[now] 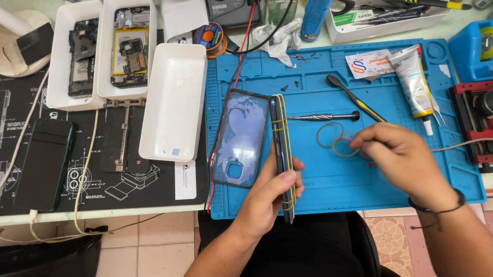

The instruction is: The person reassembles a smartphone by placing the back cover onto the chassis and pressing the edges. They then test the screen and connectivity, and secure the device with multiple rubber bands while it remains powered on.

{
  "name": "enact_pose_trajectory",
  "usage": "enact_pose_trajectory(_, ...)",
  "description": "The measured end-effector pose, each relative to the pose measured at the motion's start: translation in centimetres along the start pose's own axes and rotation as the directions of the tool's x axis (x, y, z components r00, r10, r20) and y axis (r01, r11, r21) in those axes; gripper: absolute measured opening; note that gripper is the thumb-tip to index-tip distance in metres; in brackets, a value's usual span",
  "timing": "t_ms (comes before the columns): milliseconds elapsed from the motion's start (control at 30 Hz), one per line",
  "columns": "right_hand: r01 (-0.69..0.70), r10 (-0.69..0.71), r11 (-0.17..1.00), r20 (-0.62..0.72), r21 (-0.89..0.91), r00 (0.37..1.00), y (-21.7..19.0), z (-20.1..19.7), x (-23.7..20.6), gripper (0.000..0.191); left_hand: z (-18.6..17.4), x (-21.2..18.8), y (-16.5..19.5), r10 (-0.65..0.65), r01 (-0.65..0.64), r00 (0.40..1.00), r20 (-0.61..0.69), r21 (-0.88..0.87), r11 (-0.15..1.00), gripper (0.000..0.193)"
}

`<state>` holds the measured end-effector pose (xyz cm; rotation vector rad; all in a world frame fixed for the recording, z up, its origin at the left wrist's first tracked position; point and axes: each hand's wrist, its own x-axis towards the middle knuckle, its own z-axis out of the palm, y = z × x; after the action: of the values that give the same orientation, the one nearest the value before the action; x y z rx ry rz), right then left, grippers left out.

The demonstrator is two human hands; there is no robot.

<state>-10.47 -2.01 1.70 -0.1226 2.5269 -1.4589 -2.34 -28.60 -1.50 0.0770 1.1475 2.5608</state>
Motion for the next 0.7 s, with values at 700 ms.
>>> enact_pose_trajectory(700, 0.34, -0.459, 0.727, -0.054, -0.597, 0.887, -5.1, -1.2, -0.9, 0.016, 0.8, -0.3, 1.8, 0.075, -0.055, 0.989, -0.125, 0.158, 0.986, 0.11)
